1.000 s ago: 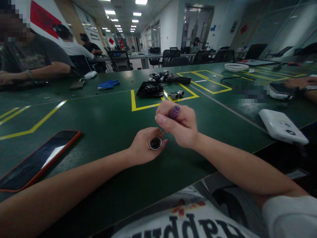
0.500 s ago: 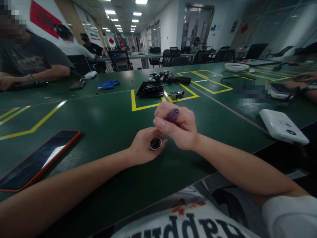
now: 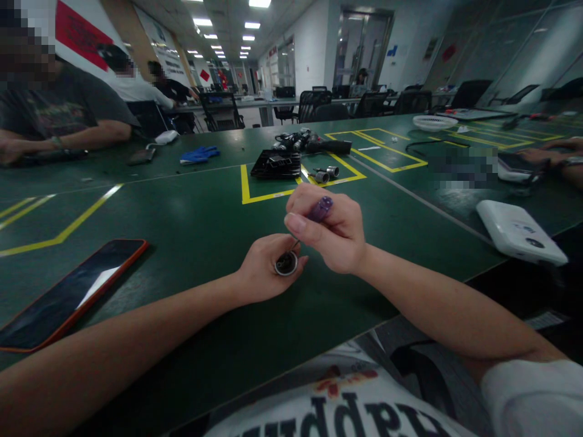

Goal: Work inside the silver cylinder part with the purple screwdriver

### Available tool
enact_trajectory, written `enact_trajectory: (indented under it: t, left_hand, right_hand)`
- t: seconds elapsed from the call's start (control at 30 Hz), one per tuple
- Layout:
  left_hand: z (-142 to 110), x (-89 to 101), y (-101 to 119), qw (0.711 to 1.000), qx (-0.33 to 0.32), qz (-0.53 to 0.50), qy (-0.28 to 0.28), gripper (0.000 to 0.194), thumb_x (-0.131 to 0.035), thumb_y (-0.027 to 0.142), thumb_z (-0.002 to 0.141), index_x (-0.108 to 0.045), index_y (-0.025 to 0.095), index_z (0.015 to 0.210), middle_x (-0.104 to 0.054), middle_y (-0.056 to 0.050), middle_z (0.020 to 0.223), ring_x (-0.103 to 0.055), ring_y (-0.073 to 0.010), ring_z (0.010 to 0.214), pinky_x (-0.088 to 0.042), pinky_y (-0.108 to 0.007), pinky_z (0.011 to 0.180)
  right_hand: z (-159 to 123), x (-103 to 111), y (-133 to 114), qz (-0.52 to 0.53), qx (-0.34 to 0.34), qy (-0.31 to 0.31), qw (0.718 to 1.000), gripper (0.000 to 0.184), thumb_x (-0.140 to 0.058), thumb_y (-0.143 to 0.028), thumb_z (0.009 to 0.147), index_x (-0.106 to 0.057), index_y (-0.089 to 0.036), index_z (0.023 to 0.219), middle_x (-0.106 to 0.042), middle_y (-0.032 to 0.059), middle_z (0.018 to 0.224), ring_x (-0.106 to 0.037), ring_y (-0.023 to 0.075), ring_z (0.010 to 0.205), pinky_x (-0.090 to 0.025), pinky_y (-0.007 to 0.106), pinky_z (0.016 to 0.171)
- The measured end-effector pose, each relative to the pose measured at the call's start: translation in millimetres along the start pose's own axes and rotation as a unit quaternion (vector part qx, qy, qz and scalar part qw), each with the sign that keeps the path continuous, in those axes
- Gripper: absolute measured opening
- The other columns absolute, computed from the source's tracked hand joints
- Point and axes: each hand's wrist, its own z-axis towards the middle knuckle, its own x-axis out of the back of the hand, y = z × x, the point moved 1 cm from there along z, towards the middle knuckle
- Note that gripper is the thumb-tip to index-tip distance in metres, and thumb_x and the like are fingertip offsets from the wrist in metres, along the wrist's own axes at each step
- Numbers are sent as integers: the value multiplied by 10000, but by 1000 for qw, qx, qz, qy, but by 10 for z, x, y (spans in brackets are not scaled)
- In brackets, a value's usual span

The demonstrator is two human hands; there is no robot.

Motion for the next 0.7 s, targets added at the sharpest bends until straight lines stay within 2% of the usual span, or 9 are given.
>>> enact_trajectory:
  t: [0.37,0.5,0.7]
  left_hand:
    - [16,13,-8,1000,-20,13,19,75,-549,220,736,-501,163,742,-573,5,620,-566,-139,544,-454,-248,505]
    - [20,13,-20,1000,2,-15,22,101,-563,231,729,-483,171,739,-564,11,624,-569,-137,558,-457,-238,503]
    - [17,17,-18,1000,-1,-3,15,105,-554,239,745,-496,158,708,-552,11,595,-535,-118,510,-431,-231,481]
  right_hand:
    - [44,9,-64,-43,56,-37,997,197,-537,-183,791,-497,-160,599,-521,-13,560,-478,107,583,-394,282,606]
    - [41,6,-63,-42,55,-31,997,198,-531,-195,798,-497,-163,606,-520,-18,561,-479,104,580,-399,279,607]
    - [29,6,-53,-37,37,-6,999,198,-539,-208,800,-508,-161,610,-512,-8,574,-481,111,583,-403,287,605]
